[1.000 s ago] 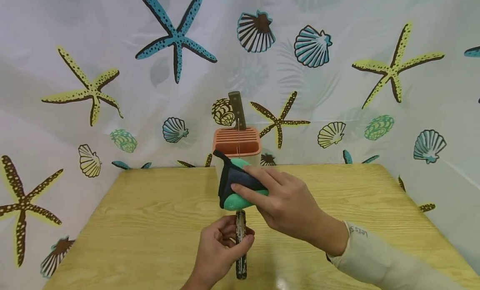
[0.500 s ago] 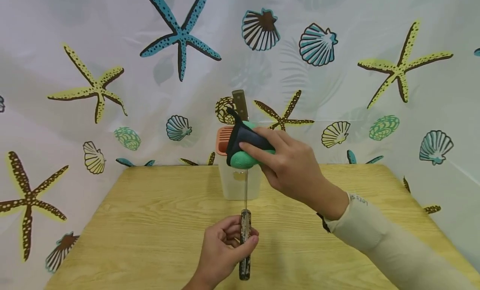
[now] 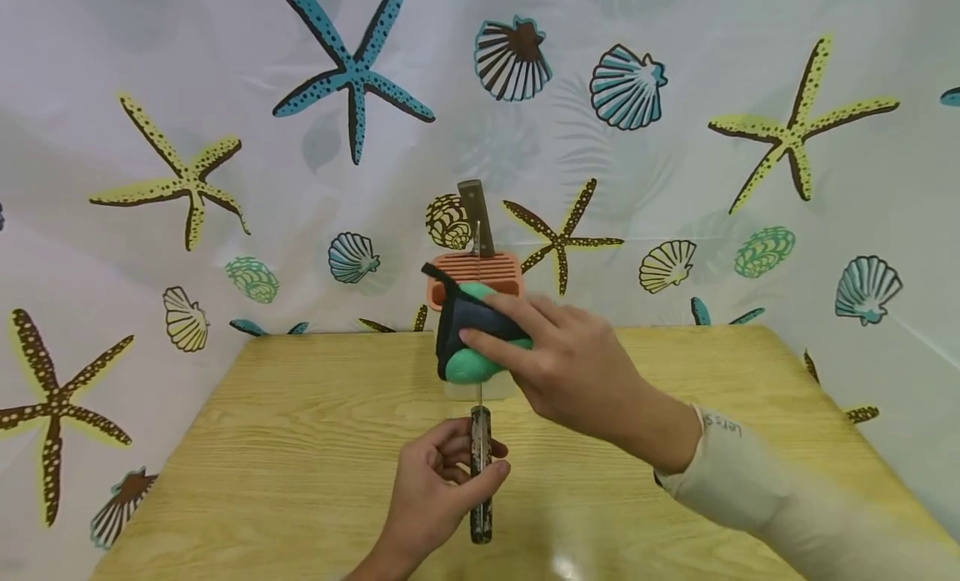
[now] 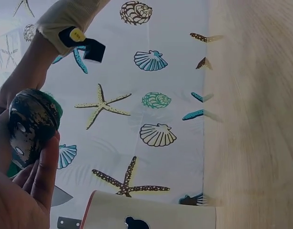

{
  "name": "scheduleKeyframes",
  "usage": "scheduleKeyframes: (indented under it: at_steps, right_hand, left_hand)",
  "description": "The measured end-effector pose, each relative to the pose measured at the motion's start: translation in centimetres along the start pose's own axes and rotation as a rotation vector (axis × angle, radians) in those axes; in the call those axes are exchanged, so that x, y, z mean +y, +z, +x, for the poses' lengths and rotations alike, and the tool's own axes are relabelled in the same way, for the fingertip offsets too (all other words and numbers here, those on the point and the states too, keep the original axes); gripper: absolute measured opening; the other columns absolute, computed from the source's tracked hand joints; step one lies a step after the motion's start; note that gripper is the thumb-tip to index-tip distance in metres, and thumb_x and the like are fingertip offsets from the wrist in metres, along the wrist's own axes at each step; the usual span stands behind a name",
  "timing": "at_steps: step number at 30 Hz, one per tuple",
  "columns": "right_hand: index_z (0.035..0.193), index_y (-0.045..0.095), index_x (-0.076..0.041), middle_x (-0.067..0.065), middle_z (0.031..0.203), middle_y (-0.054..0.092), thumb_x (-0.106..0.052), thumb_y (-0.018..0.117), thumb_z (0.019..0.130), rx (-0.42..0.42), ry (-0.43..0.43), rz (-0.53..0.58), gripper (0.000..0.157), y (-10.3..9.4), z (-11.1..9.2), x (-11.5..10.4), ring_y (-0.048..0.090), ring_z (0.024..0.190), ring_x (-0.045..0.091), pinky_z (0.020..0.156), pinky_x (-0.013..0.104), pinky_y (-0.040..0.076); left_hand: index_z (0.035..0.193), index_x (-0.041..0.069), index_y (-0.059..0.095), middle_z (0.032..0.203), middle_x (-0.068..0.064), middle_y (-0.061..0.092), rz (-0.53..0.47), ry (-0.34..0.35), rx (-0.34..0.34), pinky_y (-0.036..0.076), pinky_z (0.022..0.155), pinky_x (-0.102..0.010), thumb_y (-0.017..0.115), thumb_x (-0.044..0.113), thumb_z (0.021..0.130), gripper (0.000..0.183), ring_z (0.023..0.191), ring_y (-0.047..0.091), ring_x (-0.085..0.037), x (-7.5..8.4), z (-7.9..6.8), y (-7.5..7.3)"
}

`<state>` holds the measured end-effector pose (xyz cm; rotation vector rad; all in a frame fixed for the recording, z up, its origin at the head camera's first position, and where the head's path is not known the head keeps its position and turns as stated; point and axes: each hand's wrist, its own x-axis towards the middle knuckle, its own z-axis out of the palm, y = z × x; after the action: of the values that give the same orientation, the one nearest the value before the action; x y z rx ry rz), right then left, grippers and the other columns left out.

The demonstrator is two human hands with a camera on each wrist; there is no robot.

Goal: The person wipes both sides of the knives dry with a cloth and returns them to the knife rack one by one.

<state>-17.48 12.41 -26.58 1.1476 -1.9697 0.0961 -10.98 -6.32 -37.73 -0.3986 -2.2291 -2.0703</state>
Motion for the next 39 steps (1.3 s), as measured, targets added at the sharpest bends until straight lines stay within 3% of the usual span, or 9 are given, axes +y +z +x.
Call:
scheduleKeyframes:
  at_steps: [3, 8, 13, 23, 27, 31, 35, 39]
  right_hand:
    - [0.129, 0.068, -0.025, 0.015, 0.130, 0.062, -0.012, 0.072, 0.088, -0.011, 0.054, -0.024, 0.043, -0.2, 1.2, 2.1, 0.067, 0.107, 0.032, 0.074, 0.046, 0.062]
    - [0.131, 0.067, -0.023, 0.018, 0.134, 0.060, -0.013, 0.072, 0.089, 0.003, 0.118, -0.022, 0.043, -0.4, 1.7, 3.9, 0.065, 0.112, 0.036, 0.075, 0.049, 0.062]
    - [0.131, 0.067, -0.022, 0.018, 0.132, 0.061, -0.011, 0.072, 0.087, 0.023, 0.062, 0.012, 0.045, -0.3, 0.6, 2.0, 0.067, 0.107, 0.035, 0.075, 0.046, 0.062]
    - [0.126, 0.070, -0.023, 0.013, 0.129, 0.063, -0.014, 0.075, 0.086, 0.054, -0.004, 0.151, 0.041, 0.5, -2.7, -2.4, 0.068, 0.105, 0.027, 0.076, 0.039, 0.063]
    - [0.121, 0.072, -0.023, 0.012, 0.126, 0.066, -0.019, 0.060, 0.100, 0.138, -0.069, 0.166, 0.025, 0.8, -4.0, -3.7, 0.068, 0.099, 0.023, 0.075, 0.036, 0.062]
    - [0.118, 0.073, -0.024, 0.010, 0.122, 0.068, -0.021, 0.049, 0.105, 0.178, -0.098, 0.168, 0.028, 0.9, -4.9, -4.1, 0.068, 0.096, 0.021, 0.074, 0.034, 0.062]
    - [0.121, 0.072, -0.025, 0.011, 0.124, 0.067, -0.021, 0.052, 0.103, 0.131, -0.037, 0.166, 0.028, 0.8, -4.4, -2.7, 0.069, 0.098, 0.025, 0.075, 0.039, 0.062]
    - [0.124, 0.071, -0.023, 0.013, 0.128, 0.064, -0.014, 0.063, 0.095, 0.102, 0.054, 0.118, 0.032, 0.8, -2.9, 0.1, 0.068, 0.103, 0.030, 0.072, 0.043, 0.062]
  left_hand:
    - [0.121, 0.001, 0.065, 0.101, -0.021, 0.075, -0.026, -0.065, -0.012, 0.057, 0.060, -0.018, 0.079, 0.013, 0.086, 0.040, 0.079, 0.073, -0.004, 0.1, -0.4, 0.2]
    - [0.121, -0.002, 0.064, 0.102, -0.023, 0.075, -0.038, -0.062, -0.037, 0.058, 0.062, -0.018, 0.078, 0.013, 0.086, 0.040, 0.079, 0.073, -0.004, 0.2, -0.8, 0.7]
    - [0.121, -0.001, 0.064, 0.100, -0.023, 0.075, -0.036, -0.017, -0.026, 0.057, 0.060, -0.019, 0.076, 0.012, 0.088, 0.038, 0.078, 0.073, -0.004, 0.3, -0.5, 0.6]
    - [0.117, -0.007, 0.063, 0.095, -0.023, 0.074, -0.059, 0.140, 0.021, 0.057, 0.054, -0.020, 0.072, 0.000, 0.088, 0.031, 0.080, 0.072, -0.001, 0.1, 0.5, 0.2]
    - [0.117, -0.010, 0.062, 0.102, -0.022, 0.072, -0.080, 0.155, 0.033, 0.061, 0.069, -0.024, 0.073, -0.007, 0.082, 0.037, 0.087, 0.071, -0.003, 0.1, 0.5, 0.0]
    - [0.118, -0.012, 0.061, 0.108, -0.030, 0.068, -0.077, 0.159, 0.017, 0.061, 0.081, -0.027, 0.075, -0.009, 0.079, 0.042, 0.093, 0.069, -0.003, 0.1, 0.4, 0.1]
    - [0.120, -0.009, 0.061, 0.104, -0.032, 0.069, -0.128, 0.110, -0.054, 0.061, 0.068, -0.023, 0.074, -0.002, 0.085, 0.038, 0.087, 0.072, -0.003, 0.2, 0.0, 0.5]
    - [0.121, -0.006, 0.062, 0.101, -0.028, 0.073, -0.176, -0.017, -0.104, 0.058, 0.060, -0.018, 0.075, 0.006, 0.088, 0.038, 0.081, 0.074, -0.006, 0.4, -0.6, 1.2]
